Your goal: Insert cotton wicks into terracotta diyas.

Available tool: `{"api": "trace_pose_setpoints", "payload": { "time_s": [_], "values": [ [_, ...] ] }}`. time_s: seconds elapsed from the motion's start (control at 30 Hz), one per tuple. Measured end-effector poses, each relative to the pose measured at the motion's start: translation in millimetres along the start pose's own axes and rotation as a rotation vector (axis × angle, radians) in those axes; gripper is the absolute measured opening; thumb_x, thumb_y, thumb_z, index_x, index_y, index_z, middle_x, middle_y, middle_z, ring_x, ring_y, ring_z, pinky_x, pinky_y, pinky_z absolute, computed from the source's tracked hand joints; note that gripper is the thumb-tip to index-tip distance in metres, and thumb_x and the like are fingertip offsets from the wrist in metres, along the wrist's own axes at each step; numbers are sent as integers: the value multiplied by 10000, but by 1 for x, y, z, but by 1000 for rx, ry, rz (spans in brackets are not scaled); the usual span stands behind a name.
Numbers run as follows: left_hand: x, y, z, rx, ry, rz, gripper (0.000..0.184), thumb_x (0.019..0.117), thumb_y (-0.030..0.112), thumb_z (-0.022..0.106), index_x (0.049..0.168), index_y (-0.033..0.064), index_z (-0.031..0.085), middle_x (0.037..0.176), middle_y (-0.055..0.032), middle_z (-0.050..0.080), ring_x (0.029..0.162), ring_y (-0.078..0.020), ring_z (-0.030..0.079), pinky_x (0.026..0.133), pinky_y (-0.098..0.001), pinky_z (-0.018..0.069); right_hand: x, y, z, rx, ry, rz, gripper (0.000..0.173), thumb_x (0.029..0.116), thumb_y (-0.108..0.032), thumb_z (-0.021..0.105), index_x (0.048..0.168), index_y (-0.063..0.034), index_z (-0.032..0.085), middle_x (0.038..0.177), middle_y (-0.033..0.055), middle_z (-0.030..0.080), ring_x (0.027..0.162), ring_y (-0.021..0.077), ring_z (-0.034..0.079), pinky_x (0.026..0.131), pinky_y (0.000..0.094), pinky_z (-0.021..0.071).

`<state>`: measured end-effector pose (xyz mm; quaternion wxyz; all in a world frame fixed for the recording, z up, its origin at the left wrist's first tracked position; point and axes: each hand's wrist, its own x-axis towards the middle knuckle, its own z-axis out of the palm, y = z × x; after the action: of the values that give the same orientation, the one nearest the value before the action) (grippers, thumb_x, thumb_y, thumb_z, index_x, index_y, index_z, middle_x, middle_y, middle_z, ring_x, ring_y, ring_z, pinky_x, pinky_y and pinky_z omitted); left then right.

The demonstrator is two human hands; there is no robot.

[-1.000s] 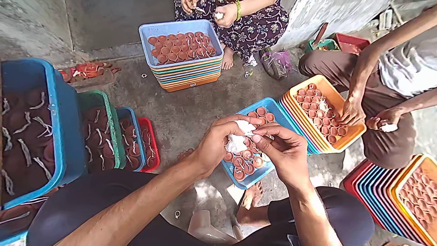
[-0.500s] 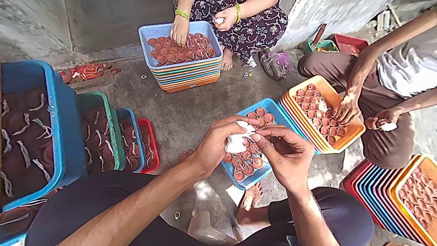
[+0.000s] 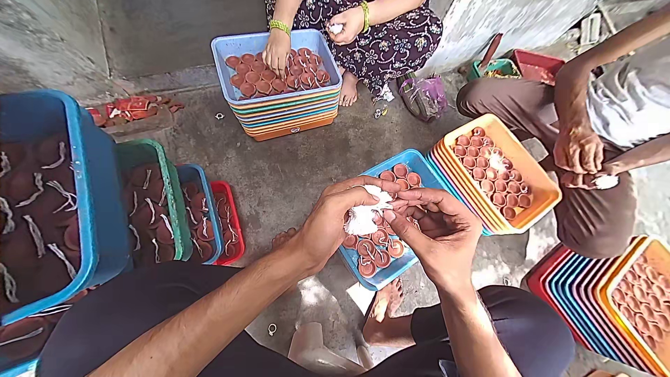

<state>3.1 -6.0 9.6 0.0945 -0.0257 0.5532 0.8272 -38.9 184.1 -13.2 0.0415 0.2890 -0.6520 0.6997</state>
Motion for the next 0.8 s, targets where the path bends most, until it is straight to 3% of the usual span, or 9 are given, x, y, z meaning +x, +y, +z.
{"api": "trace_pose_setpoints", "payload": {
  "time_s": [0.27, 0.5, 0.8],
  "values": [
    [0, 0, 0, -3, -5, -1, 429, 1019, 168, 344, 1259, 78, 688, 1238, -130, 667, 1072, -211, 647, 915, -370, 547, 0, 1, -3, 1, -34, 18, 280, 827, 15, 807, 1099, 10, 738, 1025, 110, 743, 828, 181, 718, 782, 343, 643],
    [-1, 0, 0, 3, 4, 1, 414, 1013, 159, 354, 1233, 79, 695, 1215, -126, 672, 1047, -201, 649, 899, -361, 550, 0, -1, -2, 46, -56, 91, 165, 904, -19, 755, 1065, 15, 756, 965, 74, 743, 811, 128, 704, 785, 295, 627],
    [-1, 0, 0, 39, 10, 4, 412, 1004, 155, 359, 1229, 91, 698, 1233, -115, 664, 1059, -209, 643, 900, -378, 550, 0, 0, -3, 75, -53, 130, 159, 883, 39, 761, 1040, 18, 751, 943, 90, 749, 792, 136, 716, 767, 295, 635]
  ]
}}
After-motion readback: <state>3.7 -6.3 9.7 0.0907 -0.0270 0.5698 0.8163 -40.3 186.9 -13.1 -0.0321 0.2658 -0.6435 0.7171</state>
